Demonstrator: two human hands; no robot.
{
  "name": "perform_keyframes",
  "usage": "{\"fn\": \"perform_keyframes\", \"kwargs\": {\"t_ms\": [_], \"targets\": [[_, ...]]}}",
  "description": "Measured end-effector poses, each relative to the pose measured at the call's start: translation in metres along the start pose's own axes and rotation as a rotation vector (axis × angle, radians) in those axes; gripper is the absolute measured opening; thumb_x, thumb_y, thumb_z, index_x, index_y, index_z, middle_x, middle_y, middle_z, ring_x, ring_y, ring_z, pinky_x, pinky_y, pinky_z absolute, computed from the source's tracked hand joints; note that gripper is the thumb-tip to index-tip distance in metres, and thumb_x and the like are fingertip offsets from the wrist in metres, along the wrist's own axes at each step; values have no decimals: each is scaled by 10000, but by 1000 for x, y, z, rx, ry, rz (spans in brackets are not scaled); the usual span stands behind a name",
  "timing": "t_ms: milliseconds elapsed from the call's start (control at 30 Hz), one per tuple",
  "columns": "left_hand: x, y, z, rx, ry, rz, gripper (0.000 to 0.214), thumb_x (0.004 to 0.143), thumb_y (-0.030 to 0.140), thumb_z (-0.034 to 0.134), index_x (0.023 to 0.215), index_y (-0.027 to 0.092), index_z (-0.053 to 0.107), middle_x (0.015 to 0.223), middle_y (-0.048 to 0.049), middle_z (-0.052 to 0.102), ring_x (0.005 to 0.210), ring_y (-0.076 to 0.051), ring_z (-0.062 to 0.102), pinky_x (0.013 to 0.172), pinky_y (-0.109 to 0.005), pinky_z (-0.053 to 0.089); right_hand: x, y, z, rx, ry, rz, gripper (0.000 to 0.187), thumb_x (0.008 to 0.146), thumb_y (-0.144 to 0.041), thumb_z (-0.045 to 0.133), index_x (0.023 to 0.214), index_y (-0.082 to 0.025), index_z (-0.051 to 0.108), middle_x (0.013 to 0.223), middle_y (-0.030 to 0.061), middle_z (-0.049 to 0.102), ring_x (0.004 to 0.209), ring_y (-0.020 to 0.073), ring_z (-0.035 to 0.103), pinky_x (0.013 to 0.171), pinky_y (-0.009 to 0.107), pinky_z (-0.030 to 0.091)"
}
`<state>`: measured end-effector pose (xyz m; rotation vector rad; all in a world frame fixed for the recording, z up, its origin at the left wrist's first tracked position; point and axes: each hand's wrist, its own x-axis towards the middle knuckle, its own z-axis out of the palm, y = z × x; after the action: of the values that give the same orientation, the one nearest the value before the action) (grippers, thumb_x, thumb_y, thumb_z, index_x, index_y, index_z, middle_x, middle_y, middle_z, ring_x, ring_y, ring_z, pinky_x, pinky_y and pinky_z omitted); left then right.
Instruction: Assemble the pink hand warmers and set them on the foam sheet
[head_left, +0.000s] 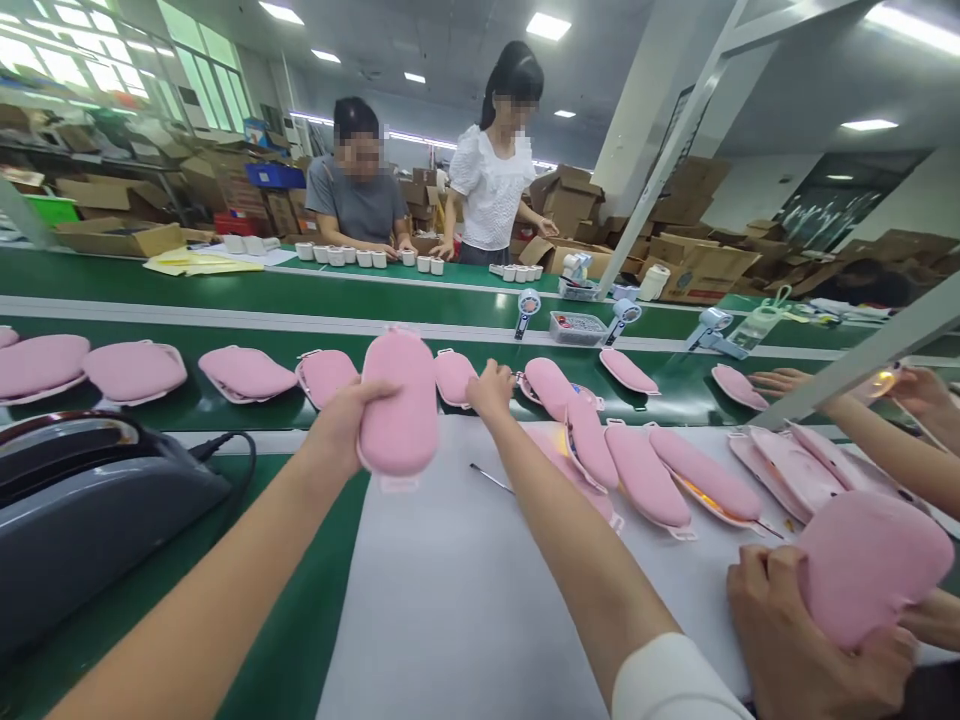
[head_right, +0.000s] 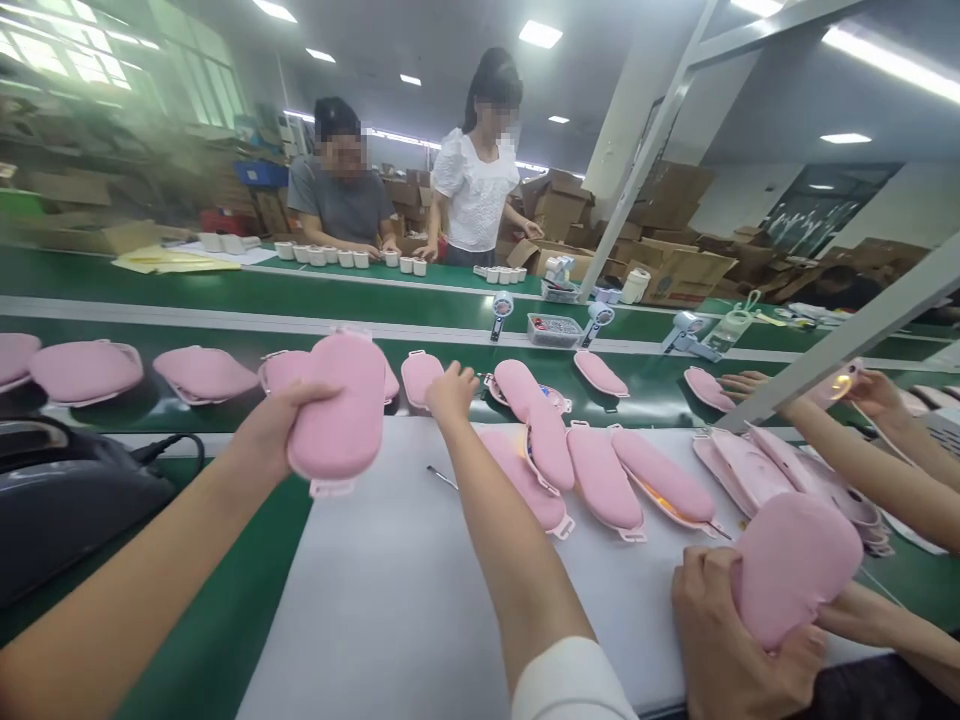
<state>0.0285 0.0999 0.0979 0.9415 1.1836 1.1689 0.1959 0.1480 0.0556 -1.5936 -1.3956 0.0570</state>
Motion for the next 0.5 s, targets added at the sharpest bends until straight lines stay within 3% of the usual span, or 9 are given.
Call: {"fn": "perform_keyframes", "kwargs": {"t_ms": [67,133,167,200,267,333,400,500], "targets": [[-30,-17,-18,-88,42,-46,392,761,242,623,1137,175,538,1015,-58,651,800,-185,644,692,-344,568,-25,-21,-3,106,-208,-42,471,1008,-388,294,1183,-59,580,1103,53,608,918,147,646,826,292,514],[-56,-38,-29,-197,136,-88,485,692,176,648,1161,217,529,950,-24,656,762,-181,647,659,-328,566,-64,-38,-13,214,-409,-97,533,942,-492,366,1225,-97,585,944,23,677,815,129,670,697,222,530],[-67,-48,-33,-298,184,-117,500,657,146,658,1140,214,550,889,-12,660,756,-182,649,668,-316,563,-87,-45,-20,257,-490,-123,527,858,-516,523,1221,-142,602,939,14,698,788,128,672,671,212,535],[-78,-57,-35,-389,192,-160,483,640,142,668,1111,196,576,833,-12,661,764,-194,654,687,-313,560,-110,-50,-29,309,-564,-145,593,768,-498,656,1272,-198,571,1065,27,691,882,152,670,733,231,544],[-98,-70,-37,-506,112,-250,450,661,191,697,1102,176,610,827,-34,682,842,-230,665,759,-323,548,-152,-52,-47,480,-707,-23,703,723,-395,731,1364,-263,474,1269,53,607,1094,209,608,885,307,523],[-113,-77,-39,-482,-31,-298,521,701,260,730,1200,208,589,956,-57,708,953,-259,658,837,-341,522,-182,-47,-63,572,-789,175,751,739,-347,714,1415,-286,394,1394,67,499,1233,234,514,943,340,503],[-123,-80,-42,-410,-156,-296,640,708,278,764,1303,263,529,1104,-65,696,1032,-266,640,891,-345,491,-198,-36,-74,648,-799,301,682,793,-358,652,1417,-267,391,1411,84,476,1267,243,483,947,345,506],[-126,-86,-49,-438,-314,-308,722,711,316,773,1366,237,480,1148,-108,687,1042,-291,641,877,-356,485,-207,-17,-81,731,-761,310,464,916,-417,470,1333,-218,504,1313,97,571,1235,249,519,992,356,474]]}}
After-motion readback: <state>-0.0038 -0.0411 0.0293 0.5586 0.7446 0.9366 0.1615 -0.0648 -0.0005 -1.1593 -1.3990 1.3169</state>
